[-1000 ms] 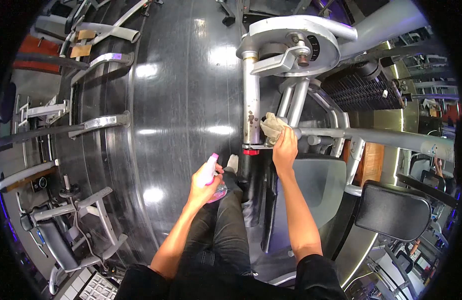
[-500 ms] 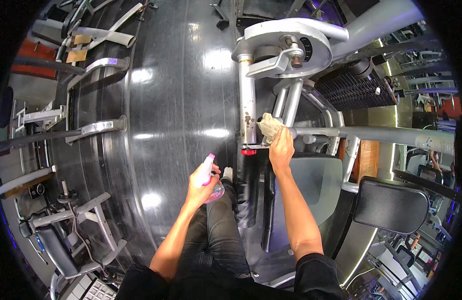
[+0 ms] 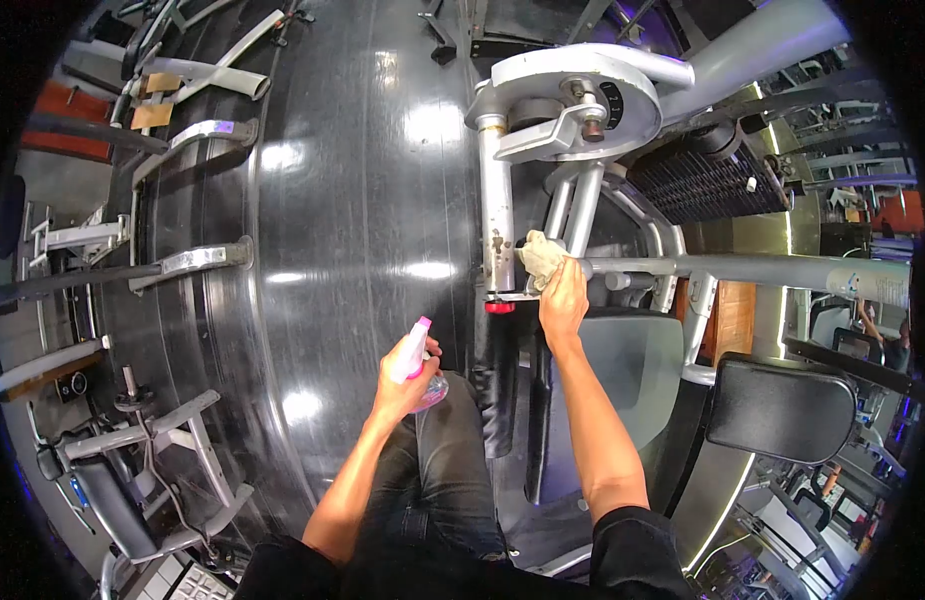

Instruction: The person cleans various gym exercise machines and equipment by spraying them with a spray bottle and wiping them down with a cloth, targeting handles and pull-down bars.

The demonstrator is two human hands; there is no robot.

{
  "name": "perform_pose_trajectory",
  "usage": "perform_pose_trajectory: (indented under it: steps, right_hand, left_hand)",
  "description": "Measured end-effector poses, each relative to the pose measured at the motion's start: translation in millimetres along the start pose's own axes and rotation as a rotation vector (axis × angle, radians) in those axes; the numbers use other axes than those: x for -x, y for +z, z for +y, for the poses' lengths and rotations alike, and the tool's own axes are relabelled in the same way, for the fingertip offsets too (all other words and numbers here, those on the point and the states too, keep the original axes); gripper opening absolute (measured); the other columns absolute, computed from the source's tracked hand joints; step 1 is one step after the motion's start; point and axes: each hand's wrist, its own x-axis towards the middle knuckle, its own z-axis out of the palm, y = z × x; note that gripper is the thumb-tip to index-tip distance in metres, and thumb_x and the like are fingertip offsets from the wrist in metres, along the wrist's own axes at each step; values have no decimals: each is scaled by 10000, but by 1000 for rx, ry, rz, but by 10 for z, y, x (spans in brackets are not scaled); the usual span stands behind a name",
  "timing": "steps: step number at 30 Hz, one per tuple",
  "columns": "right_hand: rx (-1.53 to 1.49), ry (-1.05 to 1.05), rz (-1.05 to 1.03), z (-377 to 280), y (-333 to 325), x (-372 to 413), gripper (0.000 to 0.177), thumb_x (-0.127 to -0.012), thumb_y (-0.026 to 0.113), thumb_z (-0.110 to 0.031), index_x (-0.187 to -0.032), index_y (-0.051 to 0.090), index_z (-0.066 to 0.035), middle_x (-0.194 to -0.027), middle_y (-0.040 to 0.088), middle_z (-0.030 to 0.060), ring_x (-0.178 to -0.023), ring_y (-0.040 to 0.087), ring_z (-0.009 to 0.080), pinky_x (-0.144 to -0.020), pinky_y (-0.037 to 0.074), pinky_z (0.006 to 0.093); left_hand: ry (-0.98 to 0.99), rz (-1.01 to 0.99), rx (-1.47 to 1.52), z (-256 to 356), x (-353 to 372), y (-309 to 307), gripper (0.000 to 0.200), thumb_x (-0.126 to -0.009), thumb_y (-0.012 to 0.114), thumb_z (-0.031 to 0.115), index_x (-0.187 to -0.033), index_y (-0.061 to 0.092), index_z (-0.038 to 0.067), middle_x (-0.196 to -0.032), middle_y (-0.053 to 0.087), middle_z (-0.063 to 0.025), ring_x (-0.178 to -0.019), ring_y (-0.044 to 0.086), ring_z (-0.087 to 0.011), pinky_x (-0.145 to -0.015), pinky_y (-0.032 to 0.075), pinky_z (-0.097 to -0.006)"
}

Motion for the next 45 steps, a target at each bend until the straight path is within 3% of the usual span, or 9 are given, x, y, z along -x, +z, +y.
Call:
perform_pose_trajectory:
  steps: [6, 8, 34, 37, 40, 45]
  right_hand:
    - [18, 33, -7, 27, 10, 21, 194, -953, 421, -127, -1017, 539, 13, -970, 590, 197, -927, 558, 390, -790, 450, 469]
    - [52, 15, -1, 34, 30, 11, 180, -938, 443, -132, -1024, 539, -8, -987, 586, 156, -899, 555, 365, -780, 464, 465]
    - [33, 31, 7, 18, 42, 26, 183, -939, 446, -134, -1017, 554, -9, -999, 589, 152, -914, 560, 359, -773, 473, 454]
    - [24, -49, 70, 73, 75, 28, 198, -942, 444, -141, -1024, 560, -3, -994, 589, 158, -913, 557, 359, -773, 472, 445]
    - [-10, -15, 16, 52, 45, 39, 219, -948, 443, -153, -1055, 569, -9, -1014, 581, 166, -928, 547, 364, -808, 458, 452]
    - [-238, -109, -257, 194, -176, -81, 254, -927, 519, -179, -1117, 589, -26, -1083, 569, 172, -1020, 537, 361, -888, 428, 440]
  left_hand:
    - [10, -41, 49, -11, -38, 45, 258, -804, 593, -47, -1057, 574, 0, -887, 627, -64, -681, 640, -127, -631, 521, -275]
    - [24, -41, 12, -15, -63, 54, 259, -802, 599, -43, -1056, 574, -1, -887, 626, -64, -683, 639, -127, -624, 521, -276]
    - [14, -39, 35, -13, -76, 82, 256, -799, 602, -58, -1048, 577, -4, -878, 622, -64, -697, 628, -111, -632, 523, -265]
    - [23, -41, -3, 16, -89, 134, 259, -795, 604, -59, -1046, 578, -6, -868, 625, -65, -693, 628, -114, -631, 522, -265]
    - [33, -42, -14, 47, -115, 181, 256, -794, 607, -51, -1045, 578, -6, -862, 632, -66, -692, 632, -119, -631, 519, -267]
    - [33, -58, -16, 179, -210, 319, 265, -798, 605, -48, -1058, 577, -4, -881, 647, -71, -711, 649, -122, -638, 523, -275]
